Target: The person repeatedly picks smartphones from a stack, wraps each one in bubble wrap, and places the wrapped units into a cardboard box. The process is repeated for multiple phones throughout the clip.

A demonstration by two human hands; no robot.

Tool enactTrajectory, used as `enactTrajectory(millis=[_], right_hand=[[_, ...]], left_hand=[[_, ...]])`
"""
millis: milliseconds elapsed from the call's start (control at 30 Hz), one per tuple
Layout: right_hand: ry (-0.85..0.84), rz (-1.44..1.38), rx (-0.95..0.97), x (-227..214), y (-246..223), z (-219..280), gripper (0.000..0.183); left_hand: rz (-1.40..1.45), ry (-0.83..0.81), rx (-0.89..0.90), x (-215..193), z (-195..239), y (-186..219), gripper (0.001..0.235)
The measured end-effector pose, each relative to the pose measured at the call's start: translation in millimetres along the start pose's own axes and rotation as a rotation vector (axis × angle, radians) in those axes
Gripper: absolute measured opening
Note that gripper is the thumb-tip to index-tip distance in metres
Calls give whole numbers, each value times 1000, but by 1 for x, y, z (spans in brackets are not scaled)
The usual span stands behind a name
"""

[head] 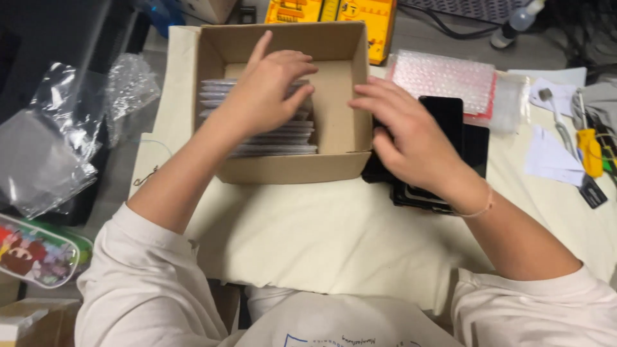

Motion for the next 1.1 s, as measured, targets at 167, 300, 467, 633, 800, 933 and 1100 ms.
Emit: enactTrajectory(millis=[167, 300, 467, 633, 800, 933, 1100], right_hand=[[345, -38, 382, -63, 118, 80, 27], [444, 24, 715, -60, 270, 151, 23], [445, -11, 857, -32, 350, 178, 26], [439, -76, 1019, -26, 337, 172, 25], [474, -193, 997, -35, 290, 155, 23], [524, -208, 819, -46, 280, 150, 28], [739, -426, 584, -82, 229, 151, 24]], left_hand=[[612, 21, 40, 28, -41, 125, 41], [856, 10, -269, 106, -126, 98, 61], [970, -60, -736, 183, -177, 27, 82], [905, -112, -836, 210, -179, 18, 95], [977, -148, -884, 152, -159, 56, 77], [1003, 1, -781, 156, -168, 45, 72], [965, 623, -214, 108, -158, 47, 37]])
Point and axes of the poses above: each hand's wrist, its own z-axis away from the middle knuckle, its own x-axis out of the palm, y = z × x, the point moved 6 cm from there along -z, towards the middle knuckle, and after that the axes turned 6 degrees about -y, right-handed, at the moved point
